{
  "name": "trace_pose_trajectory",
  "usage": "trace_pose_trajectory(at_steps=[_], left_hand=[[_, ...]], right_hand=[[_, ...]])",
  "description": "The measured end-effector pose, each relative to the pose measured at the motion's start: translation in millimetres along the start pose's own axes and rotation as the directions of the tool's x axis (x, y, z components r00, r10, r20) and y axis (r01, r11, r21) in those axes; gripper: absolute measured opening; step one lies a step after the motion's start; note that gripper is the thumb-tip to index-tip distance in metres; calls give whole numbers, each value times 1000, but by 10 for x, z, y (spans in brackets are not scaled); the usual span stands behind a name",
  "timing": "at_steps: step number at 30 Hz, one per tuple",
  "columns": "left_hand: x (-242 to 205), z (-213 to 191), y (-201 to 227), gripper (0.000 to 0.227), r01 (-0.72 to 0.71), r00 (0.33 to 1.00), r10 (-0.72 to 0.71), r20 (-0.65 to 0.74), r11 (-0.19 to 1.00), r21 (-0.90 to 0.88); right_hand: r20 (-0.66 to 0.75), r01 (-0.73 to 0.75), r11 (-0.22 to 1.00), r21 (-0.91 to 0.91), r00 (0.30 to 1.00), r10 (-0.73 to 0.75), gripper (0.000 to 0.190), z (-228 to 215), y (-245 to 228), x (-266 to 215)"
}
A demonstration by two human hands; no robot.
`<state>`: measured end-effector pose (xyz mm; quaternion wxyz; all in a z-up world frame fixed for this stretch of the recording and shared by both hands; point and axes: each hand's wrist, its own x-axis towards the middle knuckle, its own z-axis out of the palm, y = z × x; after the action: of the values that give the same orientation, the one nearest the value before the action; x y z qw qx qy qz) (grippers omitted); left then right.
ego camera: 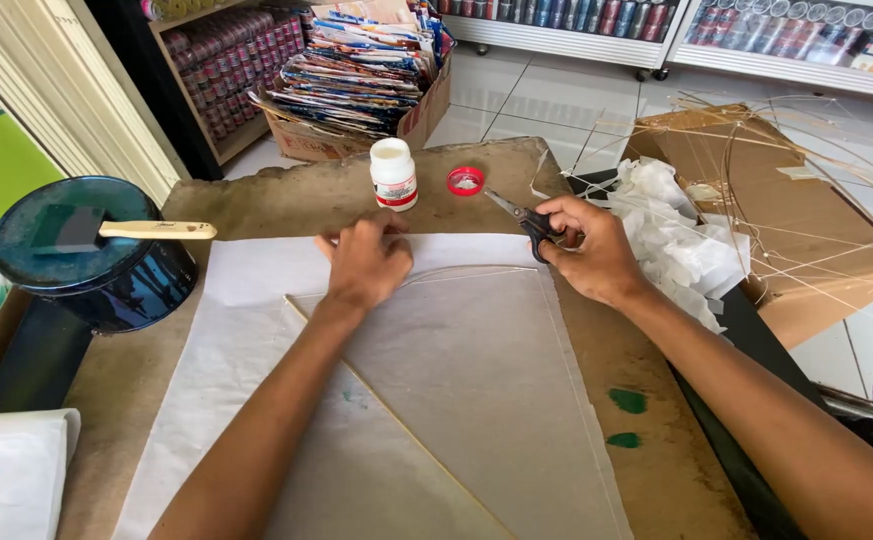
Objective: Trimming excess paper from the edges of a kite frame using scissors
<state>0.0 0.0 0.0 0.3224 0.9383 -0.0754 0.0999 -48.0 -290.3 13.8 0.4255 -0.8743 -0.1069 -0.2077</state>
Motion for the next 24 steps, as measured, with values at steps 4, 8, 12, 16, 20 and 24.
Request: trace_pose_trajectory(at_steps=[4, 8, 12, 16, 20, 24], left_hand=[[-46, -324, 30, 29, -77, 993, 80, 85, 997, -31], [48, -382, -54, 37, -222, 965, 196, 174, 964, 146], [-61, -694, 177, 50, -252, 924, 200, 327, 959, 127], [-177, -1143, 337, 68, -172, 875, 66, 480, 969, 179], [-96, -1162, 35, 52, -145, 892, 7, 453, 952, 271], [-26, -1095, -230, 48, -122, 925, 16, 378, 959, 257]], right_hand=[[-5, 2, 1000, -8, 1000, -2, 40, -1, -33, -13], [-15, -4, 1000, -10, 1000, 4, 39, 9, 5, -5], [-16, -15, 1000, -21, 1000, 15, 40, -14, -18, -24], [-10, -18, 1000, -14, 1000, 18, 40, -19, 4, -17], [-19, -14, 1000, -26, 1000, 14, 39, -1, 9, -19], [-16, -3, 999, -37, 1000, 2, 40, -19, -38, -30]])
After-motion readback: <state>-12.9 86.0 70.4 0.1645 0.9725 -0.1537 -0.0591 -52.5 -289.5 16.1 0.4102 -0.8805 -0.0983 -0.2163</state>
